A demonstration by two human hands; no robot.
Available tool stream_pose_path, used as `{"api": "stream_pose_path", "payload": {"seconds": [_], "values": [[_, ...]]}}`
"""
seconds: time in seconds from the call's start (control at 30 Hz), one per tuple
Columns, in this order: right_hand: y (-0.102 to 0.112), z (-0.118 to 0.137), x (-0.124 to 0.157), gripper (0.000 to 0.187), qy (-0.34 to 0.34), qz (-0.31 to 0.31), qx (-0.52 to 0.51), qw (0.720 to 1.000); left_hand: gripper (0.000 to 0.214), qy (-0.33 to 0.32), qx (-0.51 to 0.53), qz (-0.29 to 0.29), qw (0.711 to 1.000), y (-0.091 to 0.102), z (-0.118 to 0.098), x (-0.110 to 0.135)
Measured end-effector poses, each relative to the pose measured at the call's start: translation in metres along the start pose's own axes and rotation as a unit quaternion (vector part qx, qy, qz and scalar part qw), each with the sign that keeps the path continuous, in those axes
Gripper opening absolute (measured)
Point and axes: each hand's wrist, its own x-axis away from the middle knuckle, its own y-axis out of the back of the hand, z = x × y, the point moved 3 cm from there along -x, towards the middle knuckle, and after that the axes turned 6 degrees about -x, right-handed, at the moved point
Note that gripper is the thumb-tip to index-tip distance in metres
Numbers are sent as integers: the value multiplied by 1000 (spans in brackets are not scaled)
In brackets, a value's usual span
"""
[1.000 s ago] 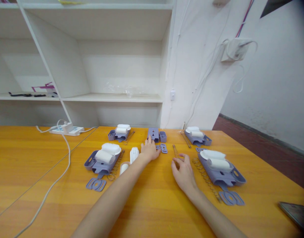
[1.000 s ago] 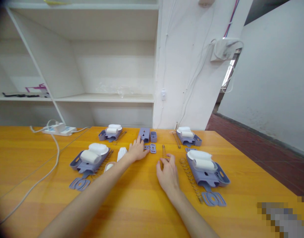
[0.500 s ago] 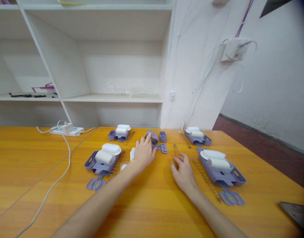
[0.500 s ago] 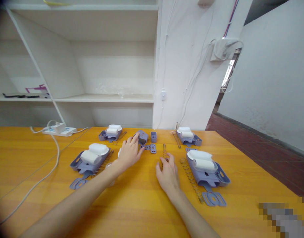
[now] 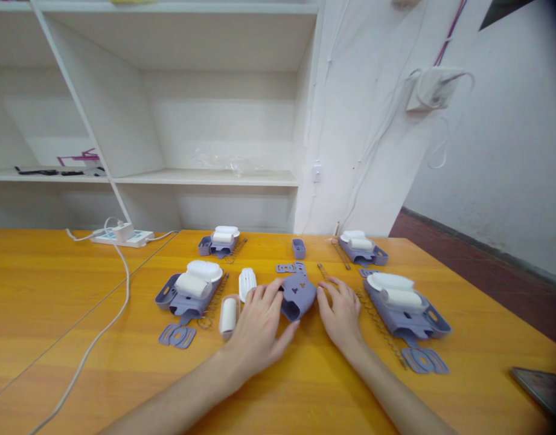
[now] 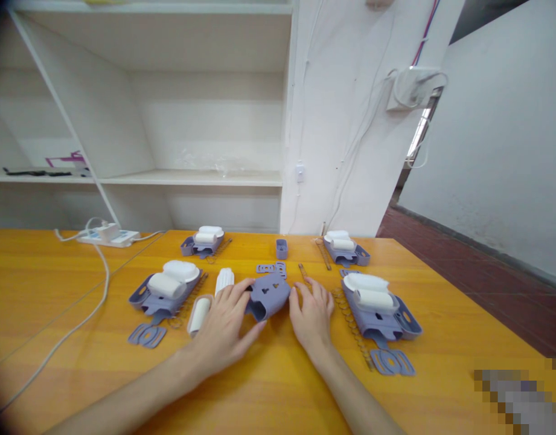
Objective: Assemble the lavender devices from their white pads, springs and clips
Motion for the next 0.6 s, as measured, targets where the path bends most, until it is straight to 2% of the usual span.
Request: {"api": "stream_pose_path", "payload": {"seconds": [0.1, 0.27, 0.4, 0.5, 0.6], "values": [[0, 2, 0, 30, 12, 10, -36, 999, 19, 20, 26, -13, 999, -2, 0, 0], [0, 3, 0, 31, 15, 18, -68, 997, 22, 11, 45, -14, 999, -9, 3, -1], [1, 2, -1, 31, 13, 11, -82, 996, 38, 21, 45, -5, 999, -14, 8, 1], [2, 3, -1, 31, 28, 19, -100, 994, 57, 32, 30, 23, 999, -18, 11, 1], [3, 5, -1, 32, 46, 31, -117, 992, 63, 37, 15, 46, 998, -19, 13, 0]]}}
